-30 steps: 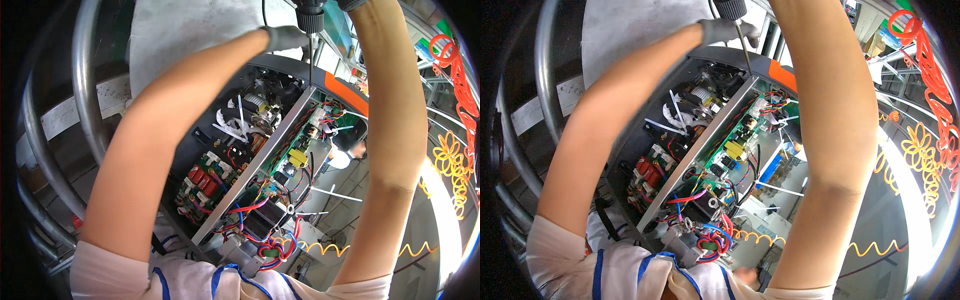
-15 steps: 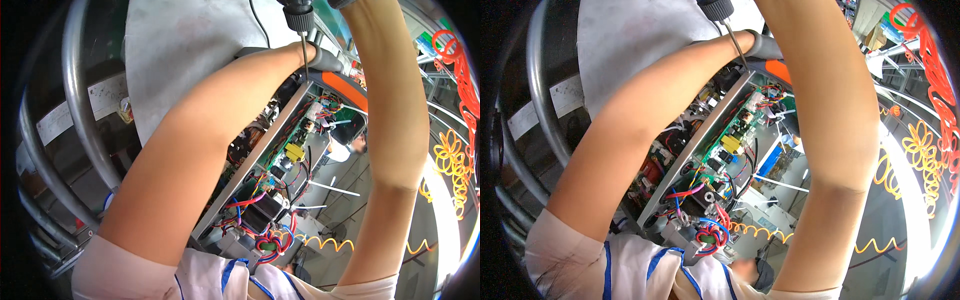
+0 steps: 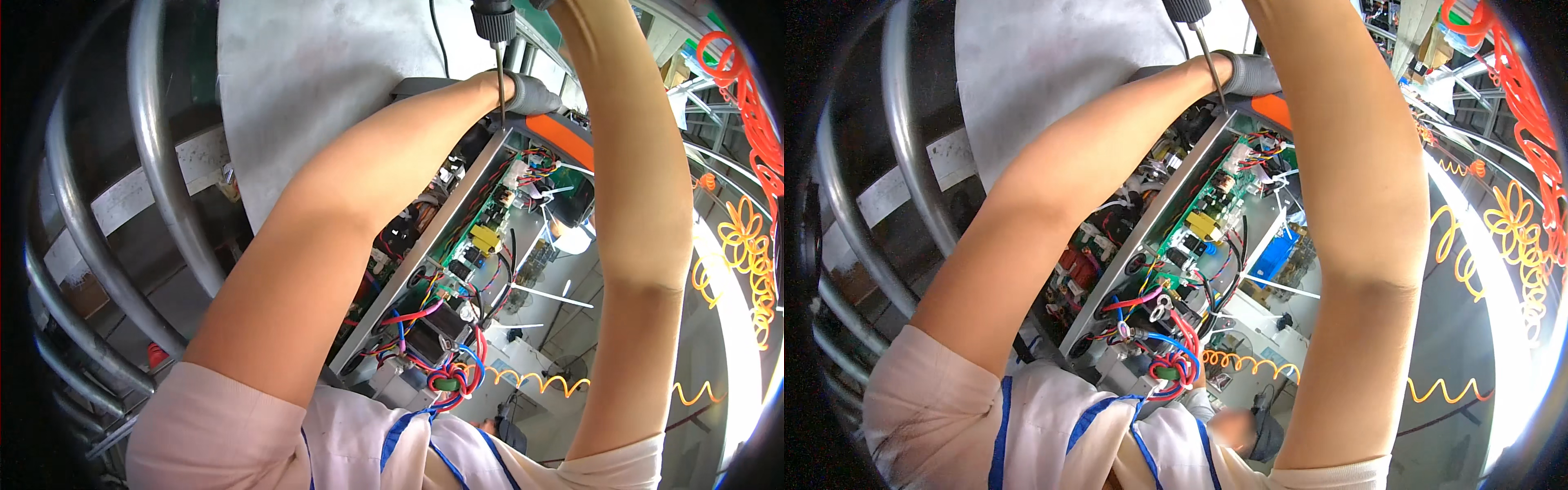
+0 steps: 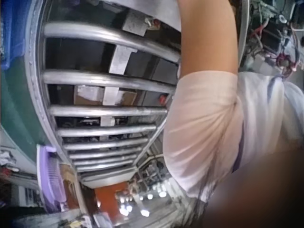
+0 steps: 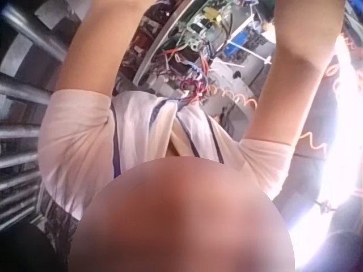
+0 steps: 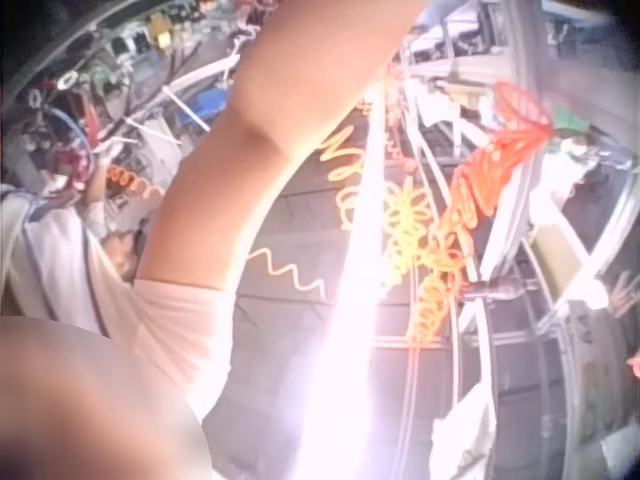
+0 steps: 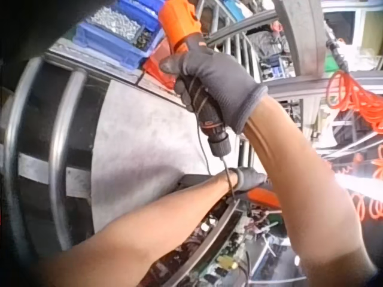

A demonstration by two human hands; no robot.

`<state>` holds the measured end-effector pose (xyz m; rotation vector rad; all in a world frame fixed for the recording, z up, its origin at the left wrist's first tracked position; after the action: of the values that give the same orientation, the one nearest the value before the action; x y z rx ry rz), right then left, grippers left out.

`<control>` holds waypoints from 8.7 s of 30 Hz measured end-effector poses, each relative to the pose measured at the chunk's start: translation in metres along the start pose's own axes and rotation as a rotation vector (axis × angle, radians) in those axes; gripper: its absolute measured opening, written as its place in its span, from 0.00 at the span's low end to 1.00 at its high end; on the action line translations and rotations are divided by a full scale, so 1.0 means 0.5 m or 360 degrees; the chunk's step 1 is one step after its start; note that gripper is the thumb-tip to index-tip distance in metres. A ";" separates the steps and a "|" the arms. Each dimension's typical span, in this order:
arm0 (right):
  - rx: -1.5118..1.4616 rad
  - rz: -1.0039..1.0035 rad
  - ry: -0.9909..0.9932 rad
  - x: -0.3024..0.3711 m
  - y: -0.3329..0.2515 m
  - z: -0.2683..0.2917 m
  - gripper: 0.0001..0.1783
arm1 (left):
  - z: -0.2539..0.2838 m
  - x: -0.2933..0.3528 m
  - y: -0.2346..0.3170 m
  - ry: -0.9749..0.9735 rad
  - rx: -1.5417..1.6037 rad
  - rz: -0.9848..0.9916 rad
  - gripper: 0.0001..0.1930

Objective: The person assembles an electronic device on a factory workbench. They place the device on the table, use a power drill to secure screws into the casing, and then connect internal wires to the circuit board.

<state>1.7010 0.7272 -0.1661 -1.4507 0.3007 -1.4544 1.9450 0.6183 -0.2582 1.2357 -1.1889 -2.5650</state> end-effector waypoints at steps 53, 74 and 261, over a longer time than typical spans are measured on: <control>0.0169 0.0148 0.1904 0.911 0.147 0.175 0.21 | 0.372 0.587 0.478 0.1206 0.2149 0.1586 0.20; -0.2808 0.2357 0.1962 1.255 0.758 -0.113 0.25 | 0.294 0.295 0.845 0.0237 0.1518 0.1327 0.15; -0.0252 -0.0883 0.2870 1.686 1.218 -0.254 0.26 | -0.610 0.178 0.813 -0.1175 0.1019 0.1571 0.19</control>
<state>2.0773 -0.2508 -0.1556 0.1574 1.1299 -2.8925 1.9877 0.1132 -0.1628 -0.4074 -2.1046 -1.8619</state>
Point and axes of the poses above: each hand's wrist, its own x-axis away from the middle knuckle, its own z-axis out of the back of the hand, y = z × x, the point moved 3 cm from there along -x, towards the middle knuckle, and after that the axes turned 13 degrees about -x, right-handed, at the moved point
